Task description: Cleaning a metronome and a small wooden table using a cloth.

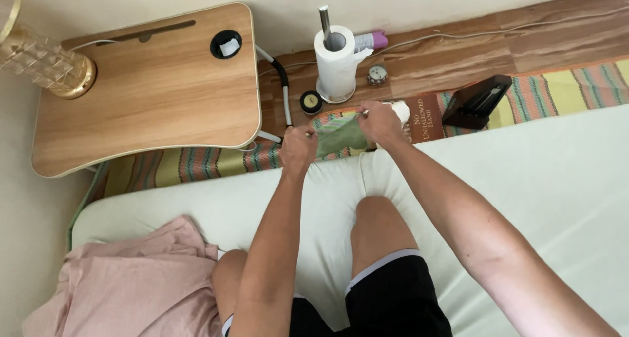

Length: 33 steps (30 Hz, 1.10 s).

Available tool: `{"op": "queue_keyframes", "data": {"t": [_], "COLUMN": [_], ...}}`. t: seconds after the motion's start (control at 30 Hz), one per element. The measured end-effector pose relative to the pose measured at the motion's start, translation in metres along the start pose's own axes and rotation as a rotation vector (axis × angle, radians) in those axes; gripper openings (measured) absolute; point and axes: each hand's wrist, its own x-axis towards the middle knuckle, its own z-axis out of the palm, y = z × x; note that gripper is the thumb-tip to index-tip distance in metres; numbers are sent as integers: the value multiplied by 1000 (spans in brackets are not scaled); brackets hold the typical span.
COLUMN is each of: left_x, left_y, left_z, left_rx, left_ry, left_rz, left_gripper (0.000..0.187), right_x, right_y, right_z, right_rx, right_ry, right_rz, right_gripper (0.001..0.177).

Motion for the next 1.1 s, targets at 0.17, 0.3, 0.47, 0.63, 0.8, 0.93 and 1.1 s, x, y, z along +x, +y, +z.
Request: {"op": "queue_keyframes", "data": {"t": [0.17, 0.3, 0.47, 0.63, 0.8, 0.93, 1.1], "left_x": [1, 0, 3, 7, 10, 22, 28], "left_y": [3, 6, 6, -1, 1, 2, 44], "left_z": [0, -4, -9, 0, 13, 36, 29], "left_rx": [-4, -2, -2, 53, 28, -79, -474], "left_ry": [18, 12, 12, -35, 32, 263, 123], "left_rz": [-2, -19, -5, 19, 81, 260, 145], "left_gripper": [16, 18, 17, 17, 17, 14, 17], "right_x": [0, 0, 0, -8, -6, 18, 31], "right_y": [-2, -2, 3, 5, 19, 53, 60], "right_z": [-3, 0, 4, 0, 3, 23, 17], "right_rx": [-6, 10, -13, -35, 15, 165, 369], "right_ry": [-10, 16, 50, 11, 170, 247, 106], "right_rz": [34, 5, -33, 45, -50, -157, 2], "right_gripper": [20, 21, 19, 19, 16, 22, 25]}}
